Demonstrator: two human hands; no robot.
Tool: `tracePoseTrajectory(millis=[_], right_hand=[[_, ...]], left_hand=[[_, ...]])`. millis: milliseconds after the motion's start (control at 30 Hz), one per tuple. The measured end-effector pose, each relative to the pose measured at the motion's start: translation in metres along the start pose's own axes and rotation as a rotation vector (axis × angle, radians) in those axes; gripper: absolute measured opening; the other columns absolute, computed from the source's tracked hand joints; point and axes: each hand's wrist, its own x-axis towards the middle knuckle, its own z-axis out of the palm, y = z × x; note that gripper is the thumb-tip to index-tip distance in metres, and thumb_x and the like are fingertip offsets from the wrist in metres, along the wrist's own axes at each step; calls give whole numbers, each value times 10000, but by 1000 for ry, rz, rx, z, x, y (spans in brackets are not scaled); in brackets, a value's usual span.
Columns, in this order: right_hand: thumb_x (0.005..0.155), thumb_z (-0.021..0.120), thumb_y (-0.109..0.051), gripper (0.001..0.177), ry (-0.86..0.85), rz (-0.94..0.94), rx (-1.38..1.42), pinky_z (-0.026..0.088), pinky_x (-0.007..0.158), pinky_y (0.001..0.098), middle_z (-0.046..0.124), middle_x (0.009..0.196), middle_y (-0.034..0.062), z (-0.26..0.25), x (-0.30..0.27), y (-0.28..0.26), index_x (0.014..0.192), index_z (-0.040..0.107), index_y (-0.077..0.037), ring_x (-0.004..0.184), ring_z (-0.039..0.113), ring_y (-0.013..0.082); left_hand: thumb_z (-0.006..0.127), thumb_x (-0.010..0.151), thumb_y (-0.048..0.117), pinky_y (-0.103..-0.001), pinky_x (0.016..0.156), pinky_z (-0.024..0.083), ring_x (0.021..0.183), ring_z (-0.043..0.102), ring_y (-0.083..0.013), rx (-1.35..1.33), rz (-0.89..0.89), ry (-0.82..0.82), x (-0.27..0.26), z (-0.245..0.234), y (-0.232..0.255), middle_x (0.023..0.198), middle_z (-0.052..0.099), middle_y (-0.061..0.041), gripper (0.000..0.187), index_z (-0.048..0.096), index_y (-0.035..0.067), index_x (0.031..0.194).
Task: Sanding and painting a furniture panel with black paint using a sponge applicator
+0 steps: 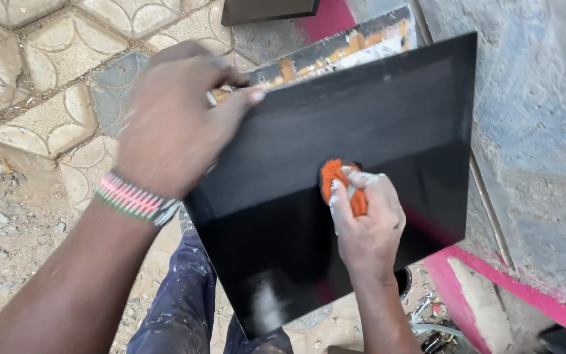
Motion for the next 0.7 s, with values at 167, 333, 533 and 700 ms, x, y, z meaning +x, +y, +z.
tracePoseTrajectory(millis=[167,333,533,700], right_hand=[[1098,849,7,88,193,2,-143,643,1019,479,850,1147,189,-4,19,73,1186,851,7,1067,825,392],[1161,825,-107,155,199,63,-304,607,744,480,672,823,122,44,-39,-38,1009,819,-136,794,714,419],[1020,882,-117,245,-94,307,49,554,842,374,603,948,22,60,-75,-47,900,670,-144,871,622,215],[1466,907,-650,362,148,626,-405,544,741,456,833,1129,-27,-30,27,151,1451,851,-293,914,758,201]], left_hand=[[939,958,590,-693,776,595,971,787,-532,130,30,-356,104,60,-5,1032,830,-230,530,840,72,1004],[1070,768,639,-621,782,628,945,813,-446,216,-10,-573,151,81,4,984,839,-161,606,875,112,994],[1172,589,697,-540,772,658,879,842,-338,379,-47,-781,183,105,-2,895,832,-79,722,906,164,997],[1179,735,500,-453,798,698,941,863,-250,277,-102,-811,169,76,26,1003,897,-29,590,916,164,1144]])
